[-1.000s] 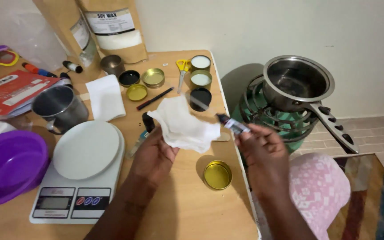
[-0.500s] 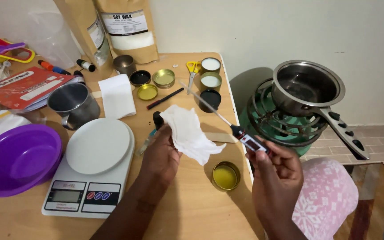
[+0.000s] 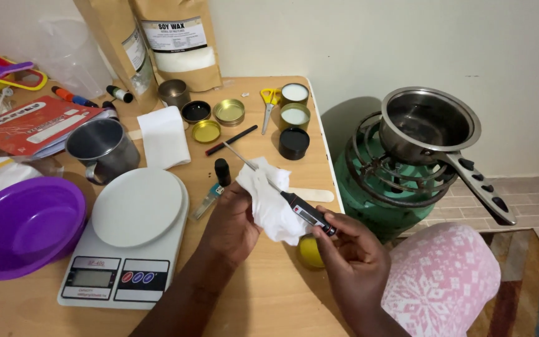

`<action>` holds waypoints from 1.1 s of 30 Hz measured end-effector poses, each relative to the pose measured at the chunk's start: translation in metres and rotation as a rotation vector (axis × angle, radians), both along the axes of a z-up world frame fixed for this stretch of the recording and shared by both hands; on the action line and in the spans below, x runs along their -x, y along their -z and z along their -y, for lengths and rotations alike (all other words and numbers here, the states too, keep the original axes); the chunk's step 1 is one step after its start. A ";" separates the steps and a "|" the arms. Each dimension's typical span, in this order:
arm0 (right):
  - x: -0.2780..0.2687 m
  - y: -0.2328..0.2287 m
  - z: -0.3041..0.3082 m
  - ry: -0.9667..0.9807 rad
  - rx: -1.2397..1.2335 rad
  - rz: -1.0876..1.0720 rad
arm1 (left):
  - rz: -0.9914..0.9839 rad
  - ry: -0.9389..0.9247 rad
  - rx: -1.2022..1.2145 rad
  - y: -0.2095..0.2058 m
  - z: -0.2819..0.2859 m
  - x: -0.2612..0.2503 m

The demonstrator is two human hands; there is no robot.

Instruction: Checking the temperature of melted wax in a tin using a digital thermometer and wiping the probe with a cloth.

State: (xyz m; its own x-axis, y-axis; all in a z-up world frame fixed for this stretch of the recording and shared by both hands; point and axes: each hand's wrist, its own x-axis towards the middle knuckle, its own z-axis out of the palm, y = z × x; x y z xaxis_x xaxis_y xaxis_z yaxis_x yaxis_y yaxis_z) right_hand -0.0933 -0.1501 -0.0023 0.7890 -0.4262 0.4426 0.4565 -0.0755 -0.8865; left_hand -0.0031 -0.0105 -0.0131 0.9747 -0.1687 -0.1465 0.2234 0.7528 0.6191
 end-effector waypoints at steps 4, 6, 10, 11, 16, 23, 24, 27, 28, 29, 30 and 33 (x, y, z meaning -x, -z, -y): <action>0.003 -0.002 0.001 0.044 0.034 -0.122 | 0.075 0.064 -0.058 -0.006 0.001 0.005; 0.003 0.000 0.004 0.037 -0.017 -0.164 | 0.068 0.074 -0.053 0.003 -0.001 0.002; 0.002 0.003 0.011 -0.011 -0.089 -0.293 | 0.154 0.040 -0.113 0.012 0.002 0.001; 0.003 0.000 0.011 -0.008 -0.091 -0.293 | 0.154 0.043 -0.114 0.012 0.002 0.001; 0.006 -0.009 0.012 -0.065 -0.177 -0.354 | 0.090 -0.001 0.022 0.006 0.004 0.003; 0.004 -0.019 0.029 -0.075 -0.270 -0.429 | -0.028 -0.119 0.024 0.007 -0.014 -0.012; 0.006 -0.025 0.030 -0.058 -0.246 -0.474 | 0.005 -0.114 0.092 0.009 -0.017 -0.013; 0.008 -0.032 0.037 -0.019 -0.186 -0.537 | 0.050 -0.165 0.132 0.015 -0.040 -0.025; 0.008 -0.034 0.041 0.005 -0.151 -0.558 | 0.060 -0.218 0.103 0.017 -0.049 -0.029; 0.009 -0.040 0.044 0.006 -0.151 -0.558 | 0.059 -0.217 0.103 0.018 -0.057 -0.033; 0.010 -0.047 0.048 0.076 -0.146 -0.617 | 0.074 -0.295 0.062 0.019 -0.064 -0.038; 0.010 -0.036 0.063 0.125 -0.206 -0.560 | -0.032 -0.508 -0.091 -0.026 -0.064 -0.022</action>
